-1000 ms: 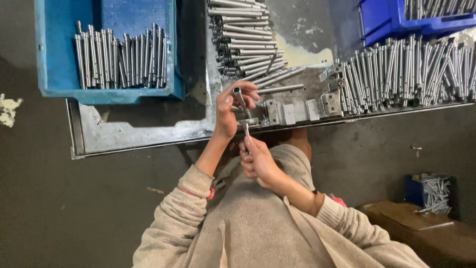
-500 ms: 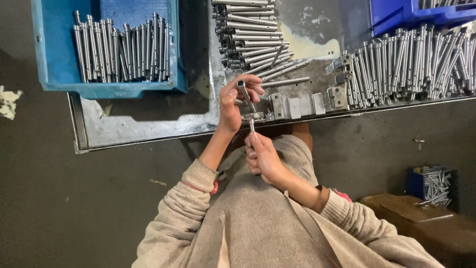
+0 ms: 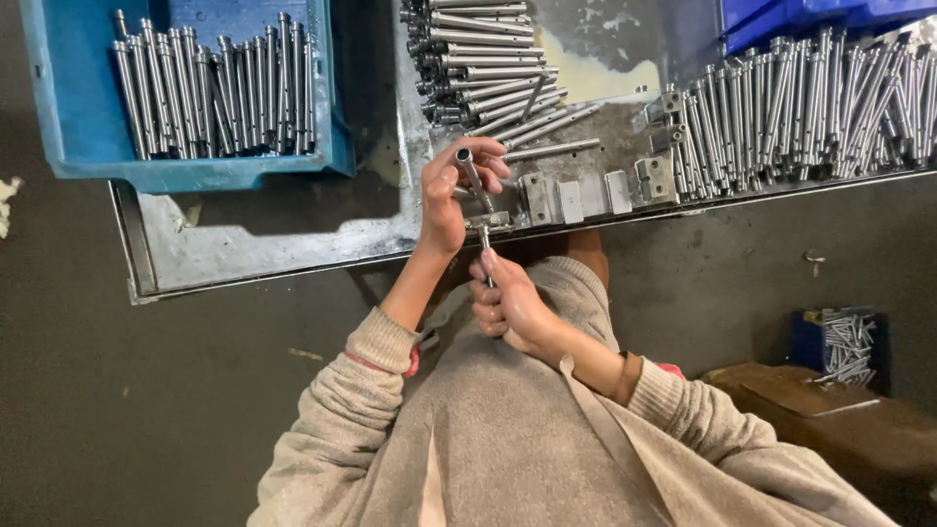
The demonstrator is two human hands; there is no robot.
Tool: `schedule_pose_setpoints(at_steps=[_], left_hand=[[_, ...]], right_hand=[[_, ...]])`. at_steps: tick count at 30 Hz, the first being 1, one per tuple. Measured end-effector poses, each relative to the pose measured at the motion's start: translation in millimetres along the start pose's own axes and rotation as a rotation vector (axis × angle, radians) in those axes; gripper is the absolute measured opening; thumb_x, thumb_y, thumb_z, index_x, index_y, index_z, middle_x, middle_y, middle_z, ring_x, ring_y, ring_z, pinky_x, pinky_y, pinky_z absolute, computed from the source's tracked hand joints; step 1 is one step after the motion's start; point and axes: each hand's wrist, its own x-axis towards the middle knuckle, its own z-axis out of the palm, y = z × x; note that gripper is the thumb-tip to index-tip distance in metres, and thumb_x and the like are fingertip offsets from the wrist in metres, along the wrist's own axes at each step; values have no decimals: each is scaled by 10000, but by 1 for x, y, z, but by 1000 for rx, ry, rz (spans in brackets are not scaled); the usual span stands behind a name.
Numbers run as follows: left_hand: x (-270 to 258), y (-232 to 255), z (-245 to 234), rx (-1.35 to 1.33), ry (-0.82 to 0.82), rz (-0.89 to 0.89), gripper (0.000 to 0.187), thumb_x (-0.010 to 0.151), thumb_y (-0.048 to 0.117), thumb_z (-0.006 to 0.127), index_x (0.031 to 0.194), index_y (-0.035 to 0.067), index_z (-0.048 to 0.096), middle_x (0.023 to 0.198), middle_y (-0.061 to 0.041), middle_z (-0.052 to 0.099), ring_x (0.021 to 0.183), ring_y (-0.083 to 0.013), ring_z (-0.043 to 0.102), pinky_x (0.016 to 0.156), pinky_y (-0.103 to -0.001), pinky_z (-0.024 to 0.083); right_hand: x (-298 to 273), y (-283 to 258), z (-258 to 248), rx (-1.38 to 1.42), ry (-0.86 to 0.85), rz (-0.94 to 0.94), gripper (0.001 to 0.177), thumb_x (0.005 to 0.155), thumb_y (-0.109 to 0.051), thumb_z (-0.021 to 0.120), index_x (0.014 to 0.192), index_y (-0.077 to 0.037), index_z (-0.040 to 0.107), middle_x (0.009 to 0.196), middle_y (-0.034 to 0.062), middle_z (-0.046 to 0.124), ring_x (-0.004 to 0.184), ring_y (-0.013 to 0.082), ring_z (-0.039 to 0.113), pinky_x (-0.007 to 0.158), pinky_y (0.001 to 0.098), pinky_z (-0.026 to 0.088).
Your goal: The person repeatedly picks up small metal rods and inserts them into a jig on the workbench, then removes and places them into a blue bin. The process is continuous and repetitive throughout the clip.
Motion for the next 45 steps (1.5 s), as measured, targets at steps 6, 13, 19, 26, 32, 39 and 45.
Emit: schedule_pose_setpoints(at_steps=[6,13,19,26,32,39,45], left_hand=[[-1,5,-1,1,7,32,704,845,613,417,1059,26,739,779,-165,703,644,-205,686,596,-282,539],[-4,5,-4,39,3,34,704,893,607,381,1080,30,737,802,-167,708,660,-212,688,611,-292,527],[-1,5,-1,32,17,21,740,870,649,383,1054,31,746,785,-165,710,644,-209,682,611,-272,518],[0,3,1,7,36,33,756,855,653,397,1033,8,749,761,-174,706,619,-205,676,584,-256,510],[2,2,1,6,7,32,764,858,653,378,1047,3,732,770,-169,704,638,-192,675,589,-243,511],[5,-2,-2,-11,44,1,792,827,683,393,1065,15,743,762,-182,709,623,-221,688,600,-263,518],[-6,23,6,-5,-55,53,689,919,656,468,1102,35,704,851,-115,714,681,-198,661,651,-300,560]], right_hand=[[1,5,2,-73,32,-94,376,1125,-406,341,885,-131,432,621,-71,186,406,25,176,273,175,161],[-47,-37,5,-998,-381,-731,279,1061,-276,429,1148,-61,584,540,85,447,418,296,440,418,385,422],[-8,-70,-89,-1282,318,-1047,289,978,-106,625,1246,-188,697,874,62,654,821,291,659,811,400,530],[17,-97,-133,-1671,111,-1108,105,963,-284,690,1032,-210,719,1049,51,603,926,306,586,844,407,433],[27,-109,-124,-1680,84,-1087,171,1052,-342,563,1056,-193,647,1017,46,536,888,299,530,825,405,404],[-10,-108,-138,-1571,14,-1045,130,1003,-262,613,1029,-156,685,974,74,593,887,345,600,804,435,468],[24,-153,-159,-1237,831,-1143,445,1155,-120,420,1566,15,318,1549,327,340,1462,444,335,1198,544,350]])
